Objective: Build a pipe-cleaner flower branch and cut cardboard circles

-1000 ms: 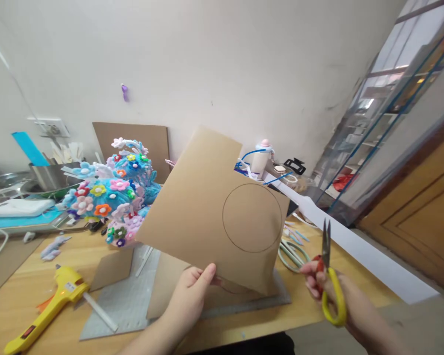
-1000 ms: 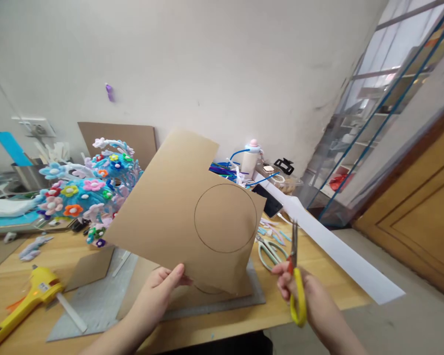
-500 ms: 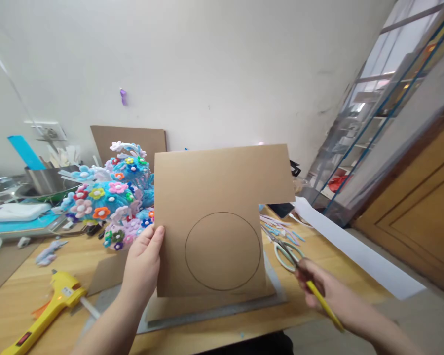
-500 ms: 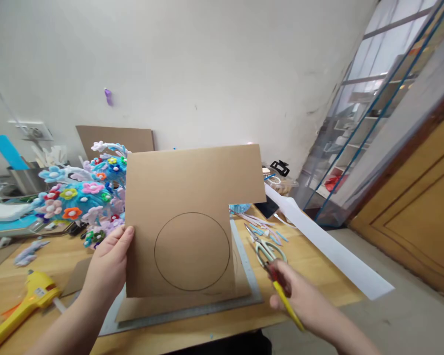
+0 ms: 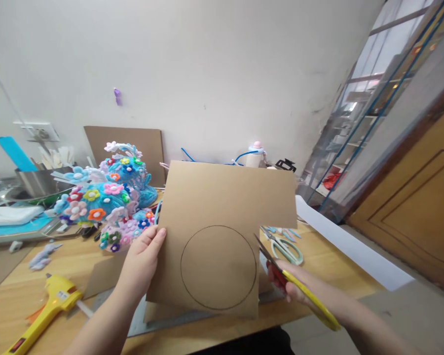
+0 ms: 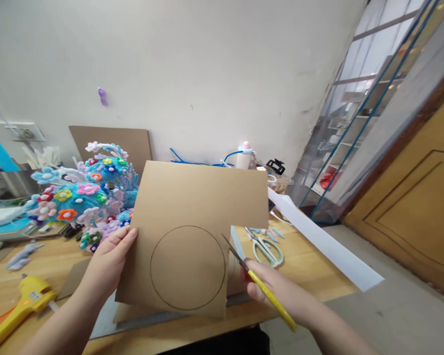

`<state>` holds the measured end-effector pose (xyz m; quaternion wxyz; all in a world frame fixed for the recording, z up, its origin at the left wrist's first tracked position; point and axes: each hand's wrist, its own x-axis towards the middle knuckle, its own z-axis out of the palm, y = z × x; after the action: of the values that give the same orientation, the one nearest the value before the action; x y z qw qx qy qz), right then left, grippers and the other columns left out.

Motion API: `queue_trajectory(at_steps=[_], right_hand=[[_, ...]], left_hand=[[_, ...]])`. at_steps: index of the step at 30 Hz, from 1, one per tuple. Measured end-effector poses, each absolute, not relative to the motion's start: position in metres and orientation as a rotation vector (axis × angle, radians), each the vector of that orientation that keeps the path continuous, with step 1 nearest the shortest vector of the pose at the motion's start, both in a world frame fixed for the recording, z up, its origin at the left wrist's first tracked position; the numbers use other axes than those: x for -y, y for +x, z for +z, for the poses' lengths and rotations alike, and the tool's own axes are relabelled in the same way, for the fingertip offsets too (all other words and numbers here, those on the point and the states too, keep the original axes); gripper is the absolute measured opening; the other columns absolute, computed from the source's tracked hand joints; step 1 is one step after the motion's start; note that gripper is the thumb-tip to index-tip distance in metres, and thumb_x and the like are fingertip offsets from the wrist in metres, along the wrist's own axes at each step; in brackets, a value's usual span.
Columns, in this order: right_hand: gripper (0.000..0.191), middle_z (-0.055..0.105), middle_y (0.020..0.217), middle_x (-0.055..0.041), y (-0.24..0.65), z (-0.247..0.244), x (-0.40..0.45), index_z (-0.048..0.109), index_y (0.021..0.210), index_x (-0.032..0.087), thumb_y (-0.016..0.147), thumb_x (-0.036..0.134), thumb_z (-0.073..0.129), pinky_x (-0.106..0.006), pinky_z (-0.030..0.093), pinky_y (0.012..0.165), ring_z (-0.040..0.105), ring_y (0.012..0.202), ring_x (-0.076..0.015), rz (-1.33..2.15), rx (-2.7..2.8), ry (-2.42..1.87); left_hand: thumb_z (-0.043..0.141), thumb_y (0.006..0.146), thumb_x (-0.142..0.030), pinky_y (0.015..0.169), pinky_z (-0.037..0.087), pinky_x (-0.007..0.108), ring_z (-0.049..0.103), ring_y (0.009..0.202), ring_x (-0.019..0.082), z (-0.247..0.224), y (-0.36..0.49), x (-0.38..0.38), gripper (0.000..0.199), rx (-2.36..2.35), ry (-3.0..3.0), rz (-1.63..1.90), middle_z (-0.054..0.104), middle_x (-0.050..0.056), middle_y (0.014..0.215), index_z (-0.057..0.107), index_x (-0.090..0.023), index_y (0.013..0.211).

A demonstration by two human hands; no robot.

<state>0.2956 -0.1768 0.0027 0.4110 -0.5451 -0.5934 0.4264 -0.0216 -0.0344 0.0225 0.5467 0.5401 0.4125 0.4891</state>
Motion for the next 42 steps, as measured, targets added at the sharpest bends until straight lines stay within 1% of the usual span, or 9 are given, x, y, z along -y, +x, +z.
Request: queue_trajectory(at_steps=[3,7,10,13,18,22,30,36,42], right_hand=[[0.066,0.048,0.072,-0.0012,0.298,0.006,0.168,0.053,0.078,0.017,0.073,0.082,0.038,-0.027,0.038,0.058,0.041,0.064,-0.0138,1.067,1.857,-1.45],[0.069,0.045,0.062,0.0002,0.293,0.0,0.166,0.042,0.067,0.019,0.071,0.087,0.029,-0.028,0.039,0.053,0.044,0.056,-0.013,1.103,1.738,-1.483],[0.067,0.036,0.052,0.0056,0.285,-0.011,0.17,0.036,0.064,0.021,0.068,0.087,0.036,-0.022,0.032,0.039,0.037,0.042,-0.0079,1.238,1.45,-1.646],[0.063,0.032,0.044,0.0082,0.281,-0.019,0.172,0.034,0.061,0.021,0.071,0.083,0.041,-0.018,0.023,0.035,0.03,0.034,-0.0045,1.285,1.329,-1.694],[0.072,0.034,0.046,0.0084,0.286,-0.007,0.17,0.041,0.068,0.02,0.063,0.091,0.035,-0.019,0.028,0.035,0.03,0.037,-0.0049,1.418,1.473,-1.477],[0.072,0.04,0.053,0.0052,0.289,0.01,0.167,0.045,0.074,0.017,0.068,0.088,0.033,-0.02,0.03,0.043,0.037,0.045,-0.0062,1.394,1.63,-1.373],[0.063,0.027,0.04,0.0105,0.284,-0.007,0.162,0.035,0.061,0.022,0.068,0.084,0.043,-0.017,0.023,0.028,0.024,0.03,-0.0034,1.345,1.375,-1.641],[0.07,0.038,0.039,0.0073,0.28,0.002,0.162,0.045,0.068,0.019,0.067,0.088,0.035,-0.019,0.029,0.037,0.034,0.035,-0.0054,1.446,1.441,-1.469],[0.065,0.03,0.032,0.0089,0.28,0.007,0.158,0.038,0.056,0.021,0.066,0.085,0.045,-0.018,0.02,0.03,0.027,0.026,-0.0048,1.402,1.389,-1.614]], left_hand=[[0.062,0.081,-0.046,0.08,0.052,0.032,0.064,0.098,0.025,0.026,-0.022,0.036,0.038,-0.96,1.305,1.094,0.07,0.005,0.11,0.063,-0.022,0.11],[0.059,0.083,-0.046,0.078,0.052,0.034,0.065,0.096,0.026,0.028,-0.021,0.035,0.041,-0.974,1.418,1.023,0.068,0.007,0.114,0.058,-0.022,0.116],[0.057,0.083,-0.048,0.076,0.052,0.034,0.065,0.094,0.026,0.029,-0.023,0.031,0.042,-1.017,1.501,0.997,0.068,0.007,0.113,0.057,-0.021,0.116],[0.054,0.084,-0.05,0.078,0.051,0.035,0.064,0.097,0.027,0.029,-0.026,0.026,0.043,-1.045,1.583,0.972,0.068,0.008,0.113,0.056,-0.02,0.116],[0.05,0.086,-0.052,0.08,0.05,0.035,0.062,0.098,0.028,0.034,-0.034,0.021,0.042,-1.116,1.793,0.899,0.068,0.008,0.11,0.057,-0.02,0.111],[0.047,0.087,-0.051,0.083,0.047,0.035,0.06,0.099,0.028,0.043,-0.035,0.017,0.038,-1.109,1.944,0.848,0.066,0.007,0.11,0.056,-0.021,0.109],[0.044,0.087,-0.052,0.08,0.047,0.036,0.06,0.093,0.027,0.053,-0.033,0.01,0.037,-1.147,2.029,0.825,0.066,0.006,0.099,0.056,-0.021,0.102],[0.045,0.088,-0.049,0.087,0.046,0.038,0.06,0.101,0.028,0.051,-0.03,0.015,0.04,-1.129,2.122,0.791,0.066,0.007,0.112,0.057,-0.021,0.114],[0.044,0.087,-0.048,0.084,0.048,0.037,0.063,0.096,0.028,0.054,-0.025,0.017,0.042,-1.156,2.147,0.771,0.069,0.006,0.105,0.058,-0.02,0.115]])
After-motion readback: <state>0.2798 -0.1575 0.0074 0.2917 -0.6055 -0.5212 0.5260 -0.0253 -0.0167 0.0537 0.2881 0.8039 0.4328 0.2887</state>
